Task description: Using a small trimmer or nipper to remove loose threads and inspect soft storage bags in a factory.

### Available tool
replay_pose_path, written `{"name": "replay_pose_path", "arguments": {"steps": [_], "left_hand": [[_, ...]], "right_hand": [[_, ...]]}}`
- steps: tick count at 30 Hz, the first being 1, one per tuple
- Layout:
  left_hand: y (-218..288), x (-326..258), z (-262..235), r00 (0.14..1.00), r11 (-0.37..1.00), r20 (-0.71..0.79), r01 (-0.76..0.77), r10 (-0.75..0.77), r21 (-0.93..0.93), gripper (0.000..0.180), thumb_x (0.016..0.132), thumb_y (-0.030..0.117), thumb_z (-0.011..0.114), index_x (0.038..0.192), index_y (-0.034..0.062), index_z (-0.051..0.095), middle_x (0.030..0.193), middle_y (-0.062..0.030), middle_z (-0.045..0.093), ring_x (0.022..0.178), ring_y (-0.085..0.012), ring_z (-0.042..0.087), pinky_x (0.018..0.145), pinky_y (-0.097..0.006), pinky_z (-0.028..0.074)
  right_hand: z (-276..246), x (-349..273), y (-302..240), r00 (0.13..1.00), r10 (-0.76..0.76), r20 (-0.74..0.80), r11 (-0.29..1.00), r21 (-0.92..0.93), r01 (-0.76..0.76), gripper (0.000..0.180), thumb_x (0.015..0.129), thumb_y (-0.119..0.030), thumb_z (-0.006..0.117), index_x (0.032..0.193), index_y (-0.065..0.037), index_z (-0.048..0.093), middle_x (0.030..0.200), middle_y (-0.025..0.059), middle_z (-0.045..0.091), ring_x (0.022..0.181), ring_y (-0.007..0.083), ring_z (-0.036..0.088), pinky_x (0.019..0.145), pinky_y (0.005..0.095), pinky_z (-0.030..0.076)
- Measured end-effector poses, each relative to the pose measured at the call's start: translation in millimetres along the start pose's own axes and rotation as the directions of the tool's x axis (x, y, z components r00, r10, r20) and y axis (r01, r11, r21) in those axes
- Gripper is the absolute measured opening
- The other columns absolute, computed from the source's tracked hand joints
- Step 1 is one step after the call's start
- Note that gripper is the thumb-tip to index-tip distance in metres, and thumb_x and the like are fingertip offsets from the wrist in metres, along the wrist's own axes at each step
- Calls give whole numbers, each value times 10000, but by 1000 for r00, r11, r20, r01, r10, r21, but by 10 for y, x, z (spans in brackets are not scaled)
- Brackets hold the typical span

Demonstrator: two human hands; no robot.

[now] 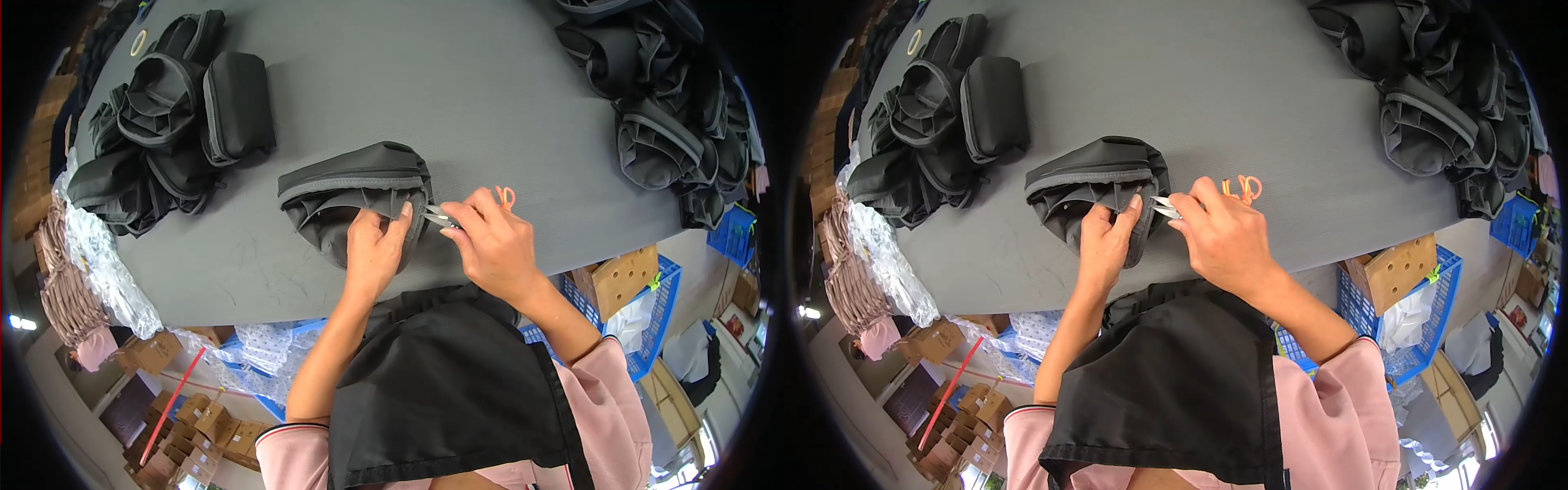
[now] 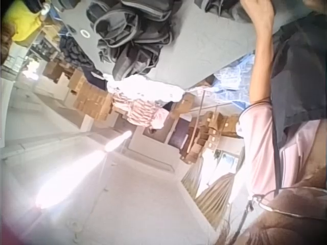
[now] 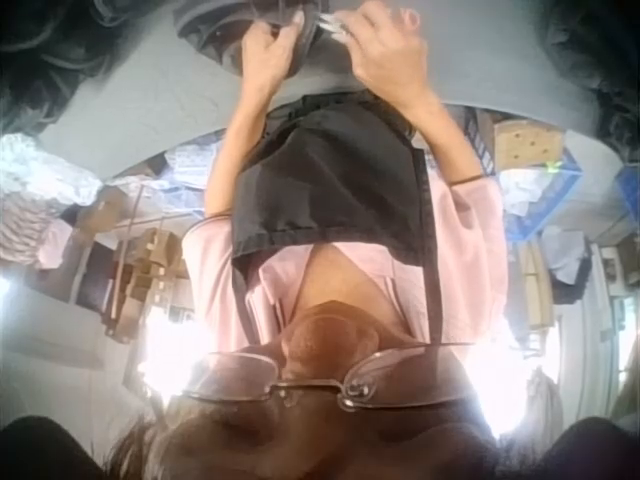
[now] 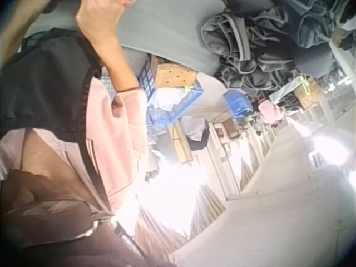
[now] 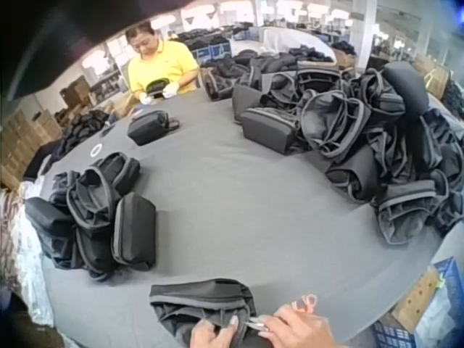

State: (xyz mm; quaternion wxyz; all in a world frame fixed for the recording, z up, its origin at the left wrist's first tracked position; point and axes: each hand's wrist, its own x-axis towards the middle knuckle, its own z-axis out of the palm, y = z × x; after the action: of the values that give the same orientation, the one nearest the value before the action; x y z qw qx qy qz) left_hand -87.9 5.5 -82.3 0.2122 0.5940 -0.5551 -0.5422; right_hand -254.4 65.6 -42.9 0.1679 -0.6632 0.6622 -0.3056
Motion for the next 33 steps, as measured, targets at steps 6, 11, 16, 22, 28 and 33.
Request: {"name": "replay_pose_path", "arguments": {"steps": [6, 11, 16, 22, 28, 33], "left_hand": [[72, -4, 38, 999, 995, -24, -38, 36, -94, 322, 823, 254, 625, 835, -67, 611, 772, -173, 573, 677, -226, 534, 633, -342, 423], [65, -4, 5, 999, 999, 29, 33, -33, -11, 306, 828, 244, 618, 853, -61, 615, 781, -172, 578, 686, -221, 534, 644, -335, 426], [46, -2, 13, 1000, 999, 21, 0, 1, -41, 315, 826, 247, 620, 813, -67, 606, 758, -171, 568, 668, -216, 523, 630, -334, 420], [26, -4, -21, 997, 1000, 73, -6, 8, -25, 267, 867, 172, 605, 1017, -48, 614, 877, -22, 617, 774, -66, 502, 686, -213, 419], [23, -2, 4, 1000, 999, -5, -27, 27, -41, 363, 820, 268, 631, 749, -85, 584, 717, -184, 551, 647, -228, 518, 608, -352, 411], [22, 3, -12, 1000, 1000, 8, 21, -21, -10, 374, 816, 272, 636, 747, -92, 579, 721, -189, 552, 648, -231, 523, 607, -350, 411]], "right_hand": [[40, 11, -10, 1000, 24, -17, 999, 34, -23, 226, 721, -84, 674, 937, -62, 611, 774, 47, 511, 552, 206, 542, 490, 312, 426], [61, -8, -11, 997, 76, -14, 993, 86, -74, 225, 723, -87, 675, 936, -58, 609, 772, 53, 506, 554, 209, 546, 494, 315, 433], [103, -24, -2, 999, 5, -44, 1000, -18, -5, 220, 723, -70, 672, 934, -55, 611, 767, 57, 505, 561, 216, 550, 498, 310, 437], [76, -97, 18, 982, 178, -66, 970, 182, -163, 209, 725, -51, 670, 928, -60, 620, 783, 51, 523, 552, 202, 542, 500, 294, 435], [-4, -32, -46, 987, 148, 68, 971, 180, -158, 192, 730, -76, 676, 913, -55, 619, 785, 46, 526, 552, 199, 542, 496, 301, 428], [33, -9, -26, 999, 48, 18, 993, 104, -50, 193, 720, -87, 680, 899, -53, 618, 770, 52, 515, 559, 215, 546, 494, 317, 428]]}}
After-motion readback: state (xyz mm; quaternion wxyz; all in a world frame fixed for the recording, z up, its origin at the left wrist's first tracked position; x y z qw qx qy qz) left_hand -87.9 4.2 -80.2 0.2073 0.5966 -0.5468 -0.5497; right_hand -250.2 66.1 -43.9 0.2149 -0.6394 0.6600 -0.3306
